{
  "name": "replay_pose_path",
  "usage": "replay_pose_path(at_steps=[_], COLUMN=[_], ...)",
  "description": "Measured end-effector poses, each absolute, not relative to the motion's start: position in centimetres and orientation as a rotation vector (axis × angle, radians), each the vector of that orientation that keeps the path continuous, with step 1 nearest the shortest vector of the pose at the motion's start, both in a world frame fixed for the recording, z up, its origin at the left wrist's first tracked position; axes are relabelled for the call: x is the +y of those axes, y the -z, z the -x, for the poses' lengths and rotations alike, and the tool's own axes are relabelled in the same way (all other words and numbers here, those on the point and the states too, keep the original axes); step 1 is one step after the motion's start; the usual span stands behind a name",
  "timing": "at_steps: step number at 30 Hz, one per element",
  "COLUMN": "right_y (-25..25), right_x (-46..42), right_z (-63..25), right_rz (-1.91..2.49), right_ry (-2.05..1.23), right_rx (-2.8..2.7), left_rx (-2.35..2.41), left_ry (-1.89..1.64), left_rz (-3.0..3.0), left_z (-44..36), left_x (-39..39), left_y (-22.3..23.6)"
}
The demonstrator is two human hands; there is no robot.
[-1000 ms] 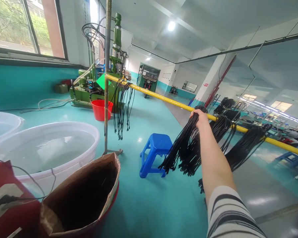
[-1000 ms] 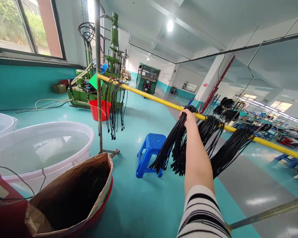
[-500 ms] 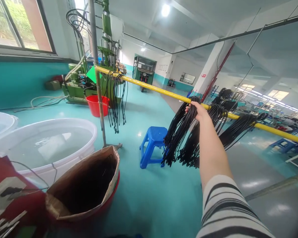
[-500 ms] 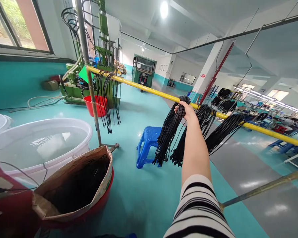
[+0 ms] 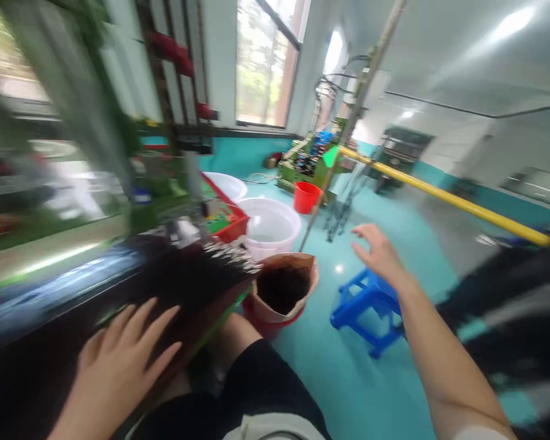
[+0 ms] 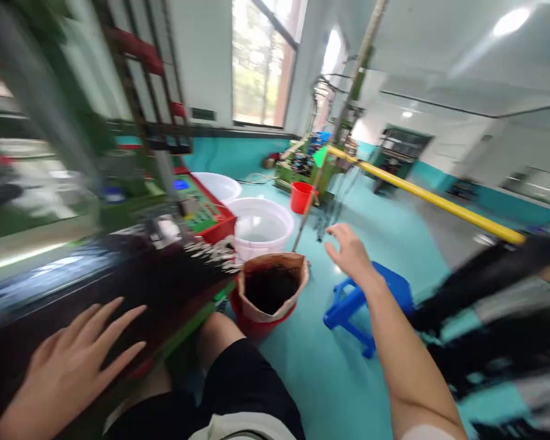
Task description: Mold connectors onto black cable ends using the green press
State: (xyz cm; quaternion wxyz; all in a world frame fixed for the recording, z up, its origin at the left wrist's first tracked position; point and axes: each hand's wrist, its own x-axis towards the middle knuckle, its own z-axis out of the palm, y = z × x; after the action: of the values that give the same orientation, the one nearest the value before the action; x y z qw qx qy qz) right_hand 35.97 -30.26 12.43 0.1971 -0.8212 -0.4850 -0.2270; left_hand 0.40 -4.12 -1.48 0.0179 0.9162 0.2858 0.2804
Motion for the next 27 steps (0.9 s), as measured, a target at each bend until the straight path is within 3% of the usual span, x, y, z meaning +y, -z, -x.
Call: replay_pose_path(at_steps=[4,11,27], right_y=[-5.3,1.4,4.2], right_x=[-17.8,-3.5,-1.2], right_z=[-30.1,-21.0,-20.3], right_rz=[2.044,1.725,1.682], right_ry=[0.172,0.181,0.243], right_rx=[-1.912,-2.174,-2.223], left_rx=[1.284,1.851,1.921], left_ry=[-0.775,-0.855,-0.896], left_rz=[-2.895,-2.614,-2.607], left_z=[6.5,11.4,10.0], left_x=[-3.6,-4.7,-3.9], left_y=[2.7,3.5,4.8])
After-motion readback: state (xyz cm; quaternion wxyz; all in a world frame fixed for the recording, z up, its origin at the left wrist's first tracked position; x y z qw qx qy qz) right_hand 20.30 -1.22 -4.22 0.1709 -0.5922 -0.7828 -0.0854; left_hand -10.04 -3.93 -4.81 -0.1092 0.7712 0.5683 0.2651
